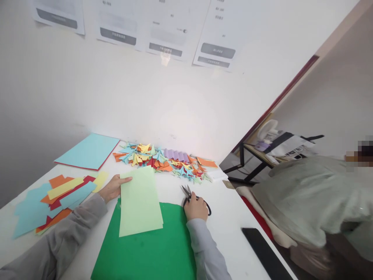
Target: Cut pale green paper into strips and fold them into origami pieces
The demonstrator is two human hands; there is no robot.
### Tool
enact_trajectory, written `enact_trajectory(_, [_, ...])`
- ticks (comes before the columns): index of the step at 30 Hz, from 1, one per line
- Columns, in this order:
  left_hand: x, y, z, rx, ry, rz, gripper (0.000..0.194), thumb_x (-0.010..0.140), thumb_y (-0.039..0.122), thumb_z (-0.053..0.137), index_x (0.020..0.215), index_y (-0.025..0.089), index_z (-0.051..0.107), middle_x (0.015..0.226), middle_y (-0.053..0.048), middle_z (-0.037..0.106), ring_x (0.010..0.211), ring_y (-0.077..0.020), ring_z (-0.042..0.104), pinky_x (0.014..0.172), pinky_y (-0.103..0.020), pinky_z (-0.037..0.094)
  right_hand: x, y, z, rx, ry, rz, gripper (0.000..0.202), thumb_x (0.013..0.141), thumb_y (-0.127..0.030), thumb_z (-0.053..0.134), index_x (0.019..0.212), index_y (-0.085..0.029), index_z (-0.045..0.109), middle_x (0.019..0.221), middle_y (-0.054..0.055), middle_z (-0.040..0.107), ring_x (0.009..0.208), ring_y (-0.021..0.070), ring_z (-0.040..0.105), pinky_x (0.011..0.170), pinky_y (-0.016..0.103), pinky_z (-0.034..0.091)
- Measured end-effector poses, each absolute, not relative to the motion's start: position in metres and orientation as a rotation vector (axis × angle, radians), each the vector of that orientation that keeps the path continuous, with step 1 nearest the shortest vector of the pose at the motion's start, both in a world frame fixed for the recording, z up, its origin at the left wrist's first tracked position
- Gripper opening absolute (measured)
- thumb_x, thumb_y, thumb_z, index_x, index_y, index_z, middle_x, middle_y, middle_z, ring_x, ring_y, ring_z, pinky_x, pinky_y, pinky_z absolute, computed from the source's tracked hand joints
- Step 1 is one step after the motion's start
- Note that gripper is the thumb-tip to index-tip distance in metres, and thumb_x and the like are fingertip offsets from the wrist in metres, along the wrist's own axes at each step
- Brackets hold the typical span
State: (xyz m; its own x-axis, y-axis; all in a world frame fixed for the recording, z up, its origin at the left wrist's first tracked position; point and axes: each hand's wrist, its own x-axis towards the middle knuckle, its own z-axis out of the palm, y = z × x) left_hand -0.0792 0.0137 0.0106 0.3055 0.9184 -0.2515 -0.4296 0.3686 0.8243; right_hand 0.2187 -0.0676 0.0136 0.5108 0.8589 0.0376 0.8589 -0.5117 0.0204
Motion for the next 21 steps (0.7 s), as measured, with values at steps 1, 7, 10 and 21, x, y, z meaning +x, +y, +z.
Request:
enact_trajectory(1, [-0.079,0.014,0.011,0.722,0.817,1.008,0.031,0.051,0.014,0.078,0.077,0.006,0.062,0.075,-0.014,0.069,0.071,-0.027,0.066,0.066,-0.036,0.054,0.219,-0.068,0.015,-2.754,-1.548,-0.037,0.045,0.082,-0.03,0.036,0.126,-0.018,0.042,0.109,0.018,0.053,0.103,0.0308,0.051,0.078,0.039,0.038])
enact_trajectory(7, [-0.079,0.012,0.016,0.763,0.81,1.042,0.03,0.053,0.016,0.077,0.077,0.007,0.062,0.078,-0.014,0.069,0.072,-0.0268,0.066,0.067,-0.037,0.053,0.221,-0.072,0.023,-2.775,-1.669,-0.013,0.037,0.08,-0.027,0.04,0.113,-0.017,0.054,0.104,0.018,0.055,0.1,0.0316,0.053,0.081,0.043,0.035])
enact_trajectory(10, [-0.079,0.01,0.022,0.793,0.791,1.034,0.031,0.054,0.017,0.077,0.079,0.006,0.062,0.079,-0.015,0.069,0.073,-0.0264,0.066,0.069,-0.037,0.053,0.217,-0.071,0.024,-2.567,-1.742,-0.079,0.031,0.078,-0.021,0.043,0.104,-0.015,0.059,0.1,0.018,0.057,0.098,0.0319,0.053,0.081,0.045,0.036])
enact_trajectory(21, [-0.071,-0.012,0.05,0.874,0.747,0.98,0.035,0.059,0.021,0.074,0.09,0.01,0.063,0.088,-0.012,0.068,0.08,-0.0227,0.064,0.071,-0.032,0.05,0.138,-0.049,0.017,-1.378,-1.135,0.762,0.032,0.054,-0.038,0.071,0.065,-0.019,0.048,0.056,-0.006,0.049,0.051,0.0105,0.047,0.05,0.024,0.039])
